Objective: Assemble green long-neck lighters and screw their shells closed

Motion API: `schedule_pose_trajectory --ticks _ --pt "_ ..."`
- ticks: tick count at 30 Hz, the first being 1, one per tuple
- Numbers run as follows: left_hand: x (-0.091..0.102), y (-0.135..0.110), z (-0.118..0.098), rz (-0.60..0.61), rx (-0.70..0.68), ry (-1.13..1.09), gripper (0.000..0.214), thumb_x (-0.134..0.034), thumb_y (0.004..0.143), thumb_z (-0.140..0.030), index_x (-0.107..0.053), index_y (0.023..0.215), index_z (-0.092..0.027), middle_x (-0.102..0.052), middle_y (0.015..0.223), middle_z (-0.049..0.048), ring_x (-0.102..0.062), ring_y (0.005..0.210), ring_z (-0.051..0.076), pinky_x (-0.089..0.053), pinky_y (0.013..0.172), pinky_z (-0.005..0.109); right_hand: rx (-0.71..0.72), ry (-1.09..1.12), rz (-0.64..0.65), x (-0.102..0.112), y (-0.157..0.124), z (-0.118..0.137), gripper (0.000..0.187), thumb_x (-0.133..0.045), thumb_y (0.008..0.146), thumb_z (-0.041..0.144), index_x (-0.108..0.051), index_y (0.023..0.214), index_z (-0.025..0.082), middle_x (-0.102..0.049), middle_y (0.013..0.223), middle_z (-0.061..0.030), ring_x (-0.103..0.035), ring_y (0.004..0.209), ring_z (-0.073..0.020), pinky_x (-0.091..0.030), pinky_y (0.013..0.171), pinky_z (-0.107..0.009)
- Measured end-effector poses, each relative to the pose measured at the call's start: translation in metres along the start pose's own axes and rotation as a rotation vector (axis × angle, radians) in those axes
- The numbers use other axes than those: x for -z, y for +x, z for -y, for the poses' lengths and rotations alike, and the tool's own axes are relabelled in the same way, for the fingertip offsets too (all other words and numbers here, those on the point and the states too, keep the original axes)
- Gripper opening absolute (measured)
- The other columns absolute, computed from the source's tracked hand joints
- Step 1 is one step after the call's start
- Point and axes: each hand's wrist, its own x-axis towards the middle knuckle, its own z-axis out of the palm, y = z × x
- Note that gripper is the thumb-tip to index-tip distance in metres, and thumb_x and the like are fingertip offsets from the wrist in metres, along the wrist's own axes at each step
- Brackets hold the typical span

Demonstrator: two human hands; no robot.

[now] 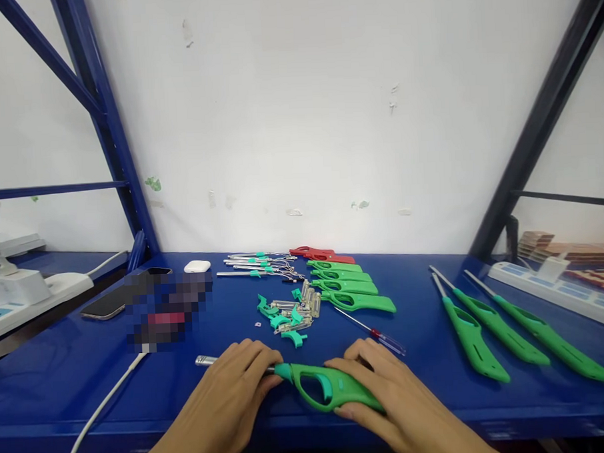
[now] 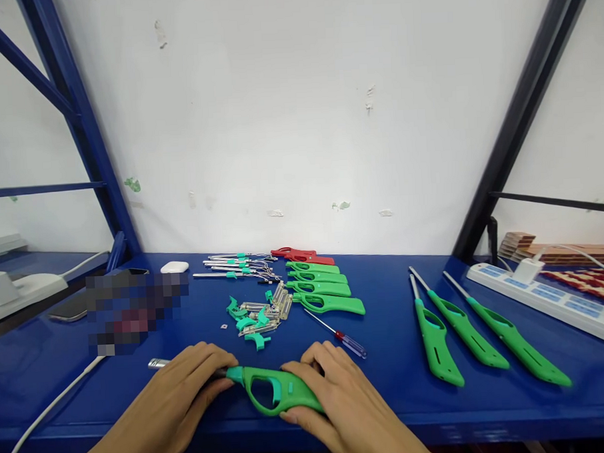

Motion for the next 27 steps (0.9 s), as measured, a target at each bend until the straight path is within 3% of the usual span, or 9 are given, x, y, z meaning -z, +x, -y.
schedule_pose_trajectory --ticks 4,10,12,16,19,22,27 --pt "0.001 -0.002 0.001 -0.031 -0.107 0.016 0.017 -0.046 0.115 -0.023 -0.061 0.122 -0.026 -0.073 0.105 0.0015 -0.069 0.089 0.023 -0.056 0.086 0.037 0.014 0.001 0.020 0.002 0.001 0.003 0.022 -0.063 0.109 0.039 -0.064 0.129 0.033 -0.066 0.121 -0.0001 -0.064 0.110 -0.0206 -0.053 0.094 -0.034" --pt "-0.003 -0.002 -0.002 -0.006 -0.128 0.051 0.032 -0.045 0.104 -0.002 -0.062 0.120 -0.023 -0.073 0.095 0.0036 -0.067 0.078 0.023 -0.058 0.074 0.037 0.082 -0.066 0.021 0.000 0.000 0.003 0.030 -0.063 0.108 0.039 -0.061 0.138 0.031 -0.067 0.122 -0.0021 -0.067 0.110 -0.0216 -0.056 0.092 -0.032" --pt "0.001 0.000 -0.005 -0.046 -0.168 0.039 0.035 -0.043 0.100 0.001 -0.063 0.117 -0.023 -0.074 0.091 0.0037 -0.069 0.074 0.021 -0.060 0.072 0.034 0.090 -0.084 0.022 -0.001 0.000 0.004 0.033 -0.065 0.107 0.038 -0.062 0.139 0.030 -0.068 0.123 -0.0033 -0.068 0.111 -0.0225 -0.058 0.092 -0.032" --pt "0.009 -0.006 -0.007 -0.185 -0.226 0.068 0.046 -0.044 0.094 0.004 -0.064 0.126 -0.021 -0.080 0.097 0.0055 -0.078 0.084 0.020 -0.066 0.083 0.029 0.104 -0.020 0.017 0.001 0.000 0.009 0.033 -0.069 0.105 0.039 -0.064 0.137 0.032 -0.069 0.122 -0.0025 -0.069 0.113 -0.0213 -0.057 0.095 -0.030" --pt "0.010 -0.016 -0.005 -0.198 -0.219 0.106 0.059 -0.049 0.092 0.005 -0.061 0.142 -0.024 -0.082 0.107 0.0050 -0.080 0.097 0.021 -0.066 0.095 0.031 0.093 0.078 0.003 0.006 0.002 0.014 0.026 -0.074 0.102 0.034 -0.069 0.128 0.032 -0.069 0.118 0.0001 -0.070 0.108 -0.0181 -0.055 0.097 -0.025" --pt "0.009 -0.021 -0.005 -0.181 -0.198 0.113 0.068 -0.052 0.094 0.002 -0.054 0.153 -0.030 -0.083 0.112 0.0038 -0.081 0.099 0.021 -0.066 0.096 0.031 0.062 0.148 0.009 0.009 0.004 0.017 0.019 -0.074 0.102 0.033 -0.072 0.121 0.032 -0.069 0.113 0.0021 -0.071 0.103 -0.0160 -0.054 0.095 -0.023" --pt "0.005 -0.006 -0.005 -0.267 -0.221 0.081 0.053 -0.045 0.095 0.003 -0.063 0.136 -0.025 -0.084 0.104 0.0028 -0.081 0.091 0.018 -0.066 0.091 0.028 0.040 0.090 -0.009 0.003 0.005 0.013 0.027 -0.073 0.102 0.035 -0.070 0.130 0.034 -0.070 0.119 -0.0002 -0.071 0.107 -0.0194 -0.055 0.097 -0.029"
